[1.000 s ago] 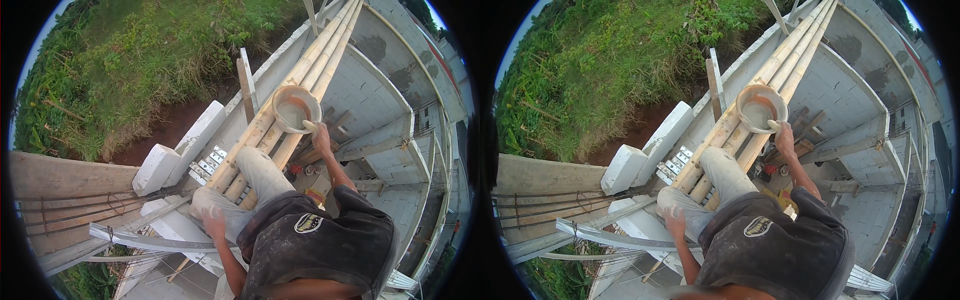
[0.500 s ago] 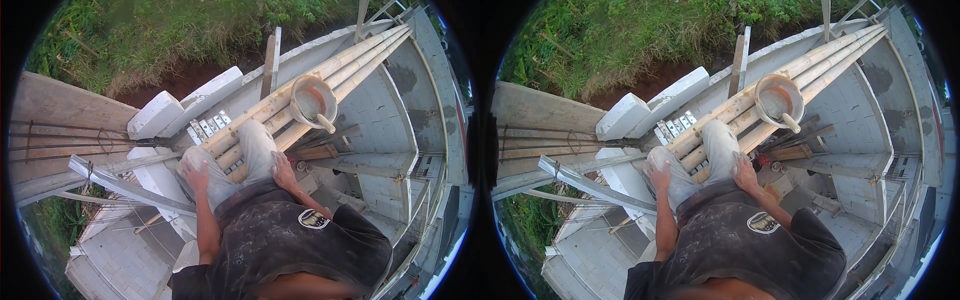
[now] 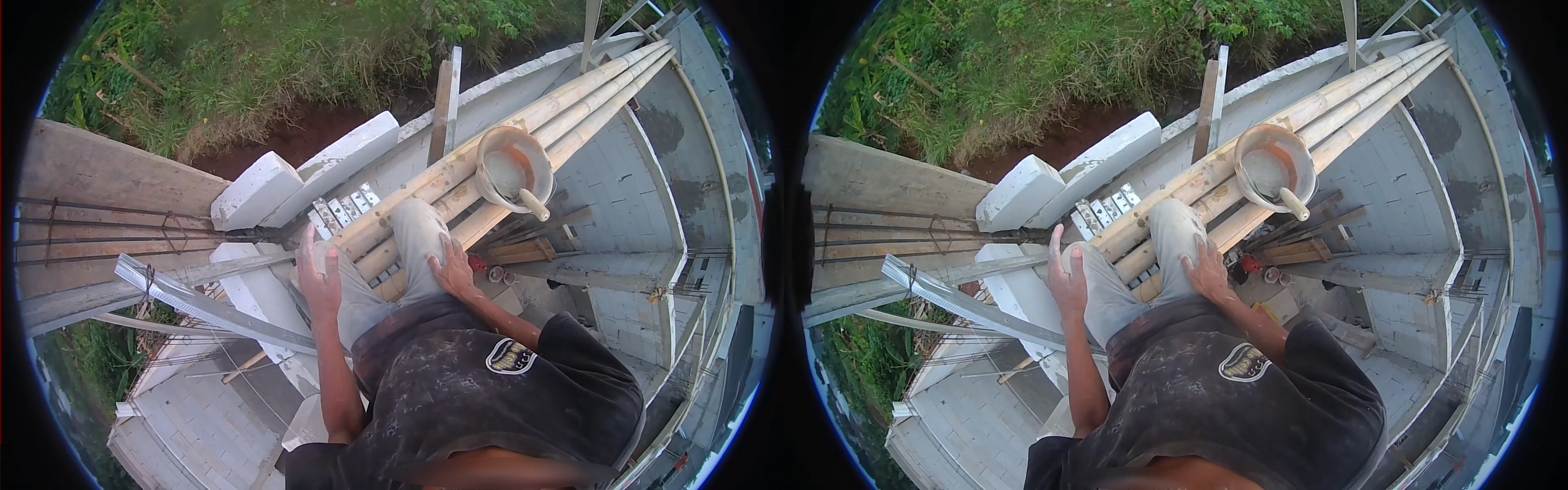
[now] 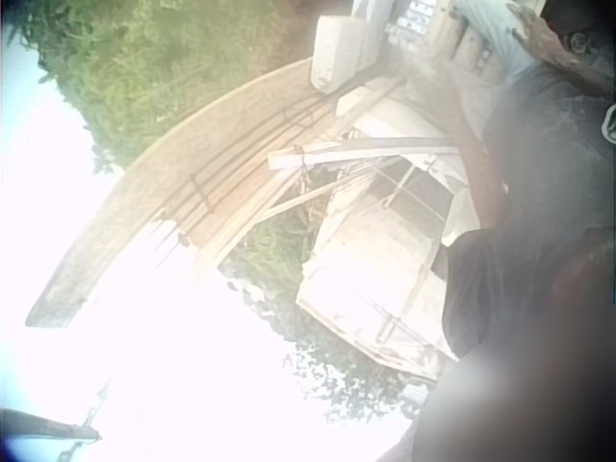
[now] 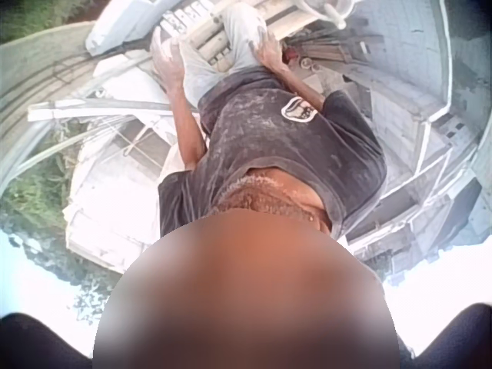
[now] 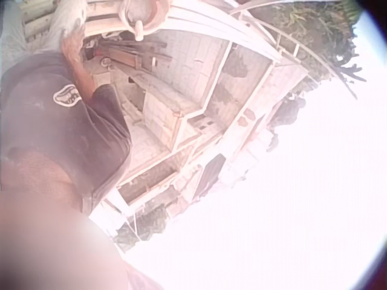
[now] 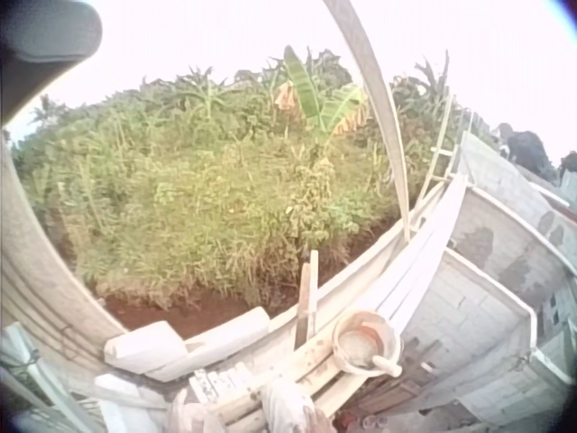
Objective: The person builds a wall by cutting lightweight concrete blocks with a saw, then laying them with mortar using a trowel.
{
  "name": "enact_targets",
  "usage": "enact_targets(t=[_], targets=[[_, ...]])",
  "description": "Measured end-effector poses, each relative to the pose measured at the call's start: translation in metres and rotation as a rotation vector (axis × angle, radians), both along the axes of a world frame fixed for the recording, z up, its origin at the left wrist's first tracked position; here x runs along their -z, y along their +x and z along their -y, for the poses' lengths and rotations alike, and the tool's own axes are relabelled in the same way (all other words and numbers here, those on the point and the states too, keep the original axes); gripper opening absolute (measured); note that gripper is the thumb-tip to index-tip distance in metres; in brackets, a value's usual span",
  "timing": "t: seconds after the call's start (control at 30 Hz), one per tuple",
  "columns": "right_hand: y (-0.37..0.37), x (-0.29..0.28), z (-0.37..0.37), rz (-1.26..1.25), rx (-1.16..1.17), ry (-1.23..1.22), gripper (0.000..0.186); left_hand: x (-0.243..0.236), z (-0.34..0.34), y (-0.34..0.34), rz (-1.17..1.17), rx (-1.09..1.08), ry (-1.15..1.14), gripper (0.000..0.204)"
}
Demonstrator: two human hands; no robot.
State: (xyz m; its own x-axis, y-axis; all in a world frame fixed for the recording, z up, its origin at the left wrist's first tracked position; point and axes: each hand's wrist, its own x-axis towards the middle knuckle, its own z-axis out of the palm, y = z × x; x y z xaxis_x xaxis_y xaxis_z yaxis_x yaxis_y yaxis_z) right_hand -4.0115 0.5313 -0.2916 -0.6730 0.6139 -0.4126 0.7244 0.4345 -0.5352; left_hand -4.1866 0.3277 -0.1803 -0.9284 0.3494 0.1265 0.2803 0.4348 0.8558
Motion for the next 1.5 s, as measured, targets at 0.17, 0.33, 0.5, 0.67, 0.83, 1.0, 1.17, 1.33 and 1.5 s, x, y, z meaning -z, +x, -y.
enact_targets(t=[0.17,0.33,0.5,0.67,0.83,1.0,1.17,1.33,1.5], targets=[[-0.006,0.008,-0.006,-0.002,-0.019,0.053,0.069,0.128,0.046,0.024,-0.065,0.083,-0.699,0.062],[-0.008,0.006,-0.002,-0.005,-0.033,0.052,0.068,0.124,0.033,0.028,0.375,-0.294,-0.788,0.085],[-0.005,0.009,0.000,-0.022,-0.061,0.053,0.067,-0.010,0.027,0.012,0.935,0.094,0.957,0.077],[-0.001,0.014,-0.002,-0.017,-0.052,0.069,0.066,-0.054,0.022,-0.003,0.224,0.234,0.622,0.066],[-0.004,0.016,0.002,-0.069,-0.095,0.084,0.066,0.108,0.062,0.039,0.014,-0.087,-0.784,0.067],[0.002,0.010,0.000,-0.058,-0.066,0.085,0.065,0.118,0.048,-0.035,0.052,-0.395,-0.689,0.074],[-0.009,0.013,0.006,0.022,-0.080,0.109,0.066,0.141,0.033,-0.012,0.358,-0.379,-0.688,0.072],[-0.003,0.012,-0.001,-0.041,-0.030,0.108,0.063,-0.007,-0.006,0.001,0.701,0.492,0.505,0.072],[-0.006,0.013,-0.002,-0.035,-0.040,0.101,0.063,-0.185,0.024,-0.050,-0.237,0.014,0.325,0.069]])
